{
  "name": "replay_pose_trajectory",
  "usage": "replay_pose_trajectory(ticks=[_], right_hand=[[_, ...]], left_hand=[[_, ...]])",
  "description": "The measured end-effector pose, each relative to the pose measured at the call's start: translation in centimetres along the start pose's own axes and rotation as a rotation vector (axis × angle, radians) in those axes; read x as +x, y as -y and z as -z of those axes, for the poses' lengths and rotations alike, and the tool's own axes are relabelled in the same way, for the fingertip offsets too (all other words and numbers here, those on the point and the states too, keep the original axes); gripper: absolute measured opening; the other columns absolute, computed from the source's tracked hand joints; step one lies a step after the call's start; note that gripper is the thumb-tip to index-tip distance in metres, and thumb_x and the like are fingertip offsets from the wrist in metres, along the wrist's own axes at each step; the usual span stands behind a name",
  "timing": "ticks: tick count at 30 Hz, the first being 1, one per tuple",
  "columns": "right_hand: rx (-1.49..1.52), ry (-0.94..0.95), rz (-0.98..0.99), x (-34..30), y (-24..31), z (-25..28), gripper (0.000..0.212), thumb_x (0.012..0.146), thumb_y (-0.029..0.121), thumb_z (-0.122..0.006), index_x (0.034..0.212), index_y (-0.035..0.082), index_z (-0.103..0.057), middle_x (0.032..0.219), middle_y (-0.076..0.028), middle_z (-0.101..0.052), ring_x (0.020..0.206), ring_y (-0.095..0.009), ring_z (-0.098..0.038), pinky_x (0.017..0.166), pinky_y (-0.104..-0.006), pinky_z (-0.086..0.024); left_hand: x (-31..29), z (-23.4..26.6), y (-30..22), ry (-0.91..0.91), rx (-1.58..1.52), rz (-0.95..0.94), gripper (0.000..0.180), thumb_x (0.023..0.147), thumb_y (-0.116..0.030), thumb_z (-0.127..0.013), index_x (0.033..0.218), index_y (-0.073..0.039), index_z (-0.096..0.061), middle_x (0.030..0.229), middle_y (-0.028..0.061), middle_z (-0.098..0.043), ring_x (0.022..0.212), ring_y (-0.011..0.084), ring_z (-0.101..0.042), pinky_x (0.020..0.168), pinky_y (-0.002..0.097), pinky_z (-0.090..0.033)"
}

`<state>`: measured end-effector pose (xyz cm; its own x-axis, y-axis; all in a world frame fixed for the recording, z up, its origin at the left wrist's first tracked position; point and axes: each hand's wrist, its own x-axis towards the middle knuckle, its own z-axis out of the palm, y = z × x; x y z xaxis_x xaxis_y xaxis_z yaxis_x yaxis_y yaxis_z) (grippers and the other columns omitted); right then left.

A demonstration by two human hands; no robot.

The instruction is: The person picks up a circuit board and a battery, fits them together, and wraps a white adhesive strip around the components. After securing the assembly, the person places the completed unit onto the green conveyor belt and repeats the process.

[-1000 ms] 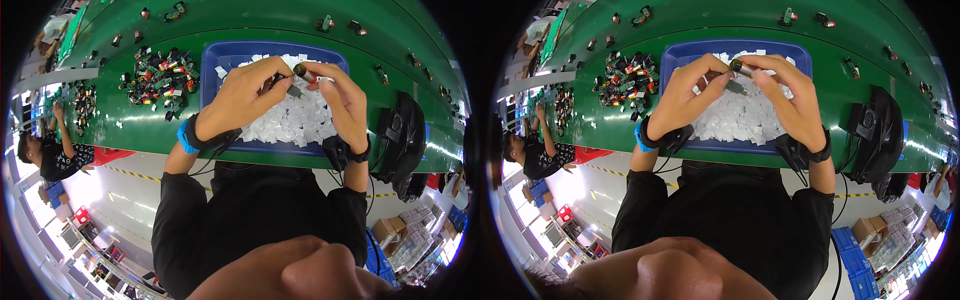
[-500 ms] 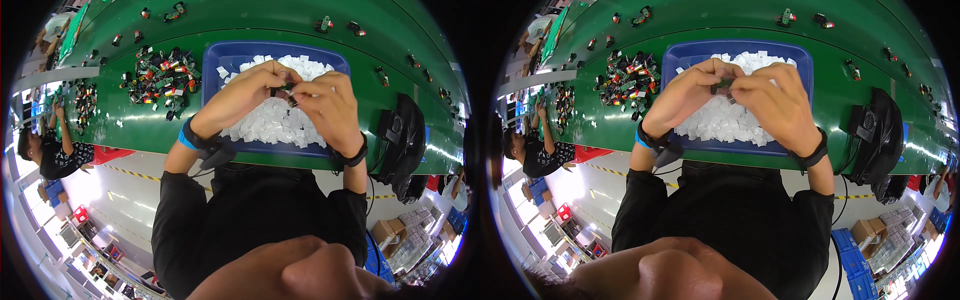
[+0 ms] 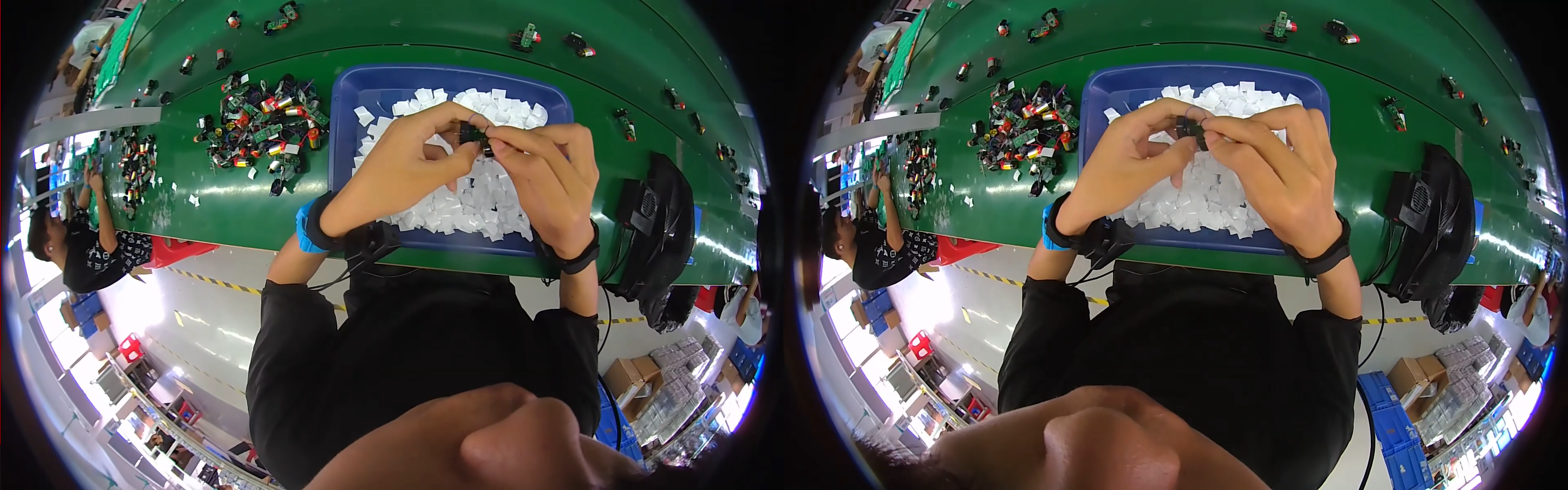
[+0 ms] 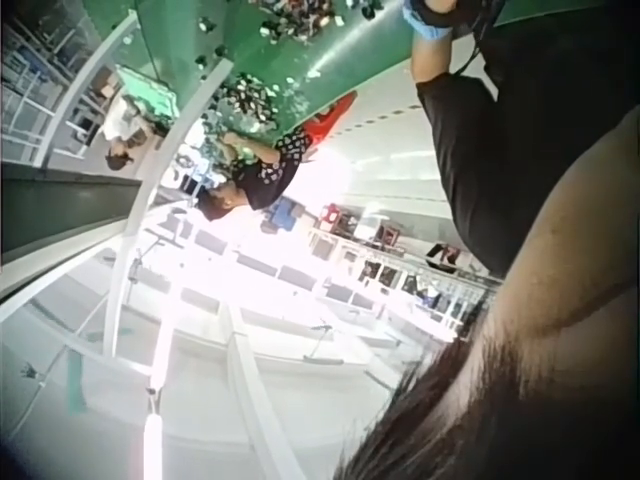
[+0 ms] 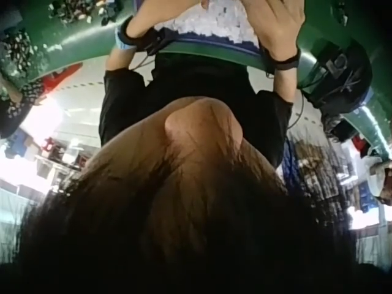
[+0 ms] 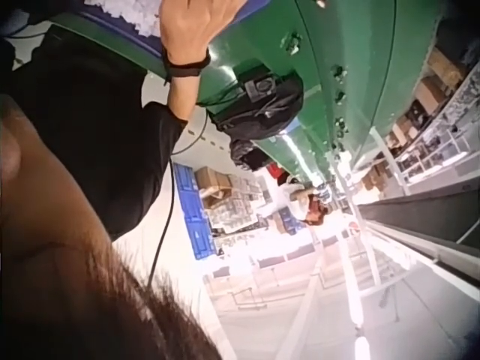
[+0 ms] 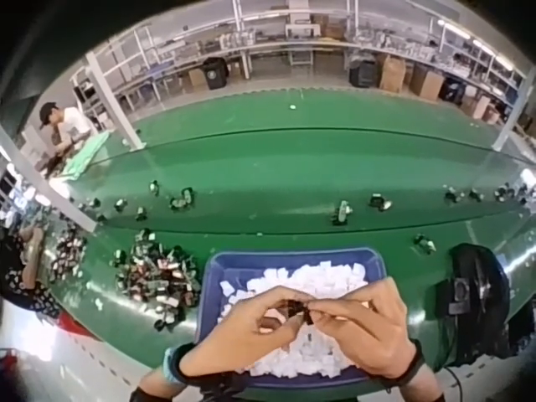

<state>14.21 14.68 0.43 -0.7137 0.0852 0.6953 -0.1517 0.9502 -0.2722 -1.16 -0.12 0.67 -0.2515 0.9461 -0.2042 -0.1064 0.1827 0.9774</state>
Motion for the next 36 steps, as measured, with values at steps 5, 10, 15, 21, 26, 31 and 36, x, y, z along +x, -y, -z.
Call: replay_pose_trajectory(ticks=[5,10,15,21,26,31,36], right_hand=[[-0.034,-0.016,0.036,0.0,0.0,0.1,0.027,0.069,0.000,-0.083,0.091,0.007,-0.070,0.096,-0.001,-0.074,0.081,-0.020,-0.059,0.065,-0.0282,-0.048],[0.007,-0.133,-0.163,1.2,1.0,0.4,0.033,0.065,0.009,-0.087,0.095,0.007,-0.072,0.087,-0.002,-0.070,0.077,-0.015,-0.058,0.059,-0.0277,-0.040],[0.382,-0.061,-0.597,-0.3,1.0,1.0,0.029,0.074,0.002,-0.085,0.099,0.000,-0.070,0.087,-0.007,-0.066,0.075,-0.012,-0.060,0.061,-0.0229,-0.046],[0.576,-0.036,-0.563,-0.7,1.2,0.4,0.022,0.082,-0.002,-0.078,0.101,-0.007,-0.068,0.085,-0.010,-0.068,0.065,-0.010,-0.060,0.056,-0.0206,-0.044],[0.696,-0.084,-0.621,-1.3,1.3,0.0,0.013,0.089,-0.003,-0.071,0.099,-0.009,-0.066,0.084,-0.012,-0.068,0.061,-0.011,-0.061,0.053,-0.0214,-0.046],[0.887,-0.078,-0.767,-1.1,1.7,0.1,0.010,0.091,-0.003,-0.068,0.098,-0.009,-0.066,0.083,-0.013,-0.068,0.062,-0.012,-0.062,0.053,-0.0225,-0.048],[0.824,-0.097,-0.676,-1.5,1.7,-0.3,0.011,0.090,-0.002,-0.070,0.097,-0.009,-0.066,0.082,-0.013,-0.068,0.062,-0.013,-0.062,0.052,-0.0230,-0.048]], left_hand=[[-0.4,-0.3,-0.5,0.043,0.064,-0.077,0.038,0.093,0.000,-0.065,0.130,0.003,-0.055,0.117,0.0131,-0.063,0.088,0.0154,-0.063,0.059,0.0253,-0.056],[-0.1,-0.9,0.3,-0.056,-0.046,-0.178,0.032,0.096,-0.009,-0.067,0.125,0.000,-0.060,0.104,0.0119,-0.067,0.064,0.0115,-0.064,0.055,0.0237,-0.053],[0.3,-1.1,1.1,-0.120,-0.195,-0.353,0.031,0.096,-0.006,-0.066,0.126,0.000,-0.059,0.115,0.0153,-0.067,0.068,0.0132,-0.066,0.056,0.0250,-0.056],[0.2,-1.3,0.9,-0.140,-0.067,-0.380,0.030,0.092,-0.002,-0.068,0.122,0.003,-0.062,0.120,0.0148,-0.067,0.077,0.0150,-0.066,0.060,0.0261,-0.060],[0.6,-1.1,1.2,-0.206,0.331,-0.613,0.034,0.086,0.000,-0.073,0.119,0.001,-0.066,0.117,0.0123,-0.070,0.080,0.0176,-0.064,0.060,0.0254,-0.058],[0.8,-1.4,0.9,-0.332,0.558,-0.836,0.040,0.079,0.002,-0.077,0.117,-0.003,-0.070,0.112,0.0096,-0.072,0.080,0.0203,-0.063,0.058,0.0254,-0.055],[0.7,-0.9,0.5,-0.291,0.640,-0.893,0.039,0.080,0.004,-0.075,0.118,-0.002,-0.069,0.115,0.0108,-0.071,0.082,0.0203,-0.064,0.060,0.0257,-0.056]])
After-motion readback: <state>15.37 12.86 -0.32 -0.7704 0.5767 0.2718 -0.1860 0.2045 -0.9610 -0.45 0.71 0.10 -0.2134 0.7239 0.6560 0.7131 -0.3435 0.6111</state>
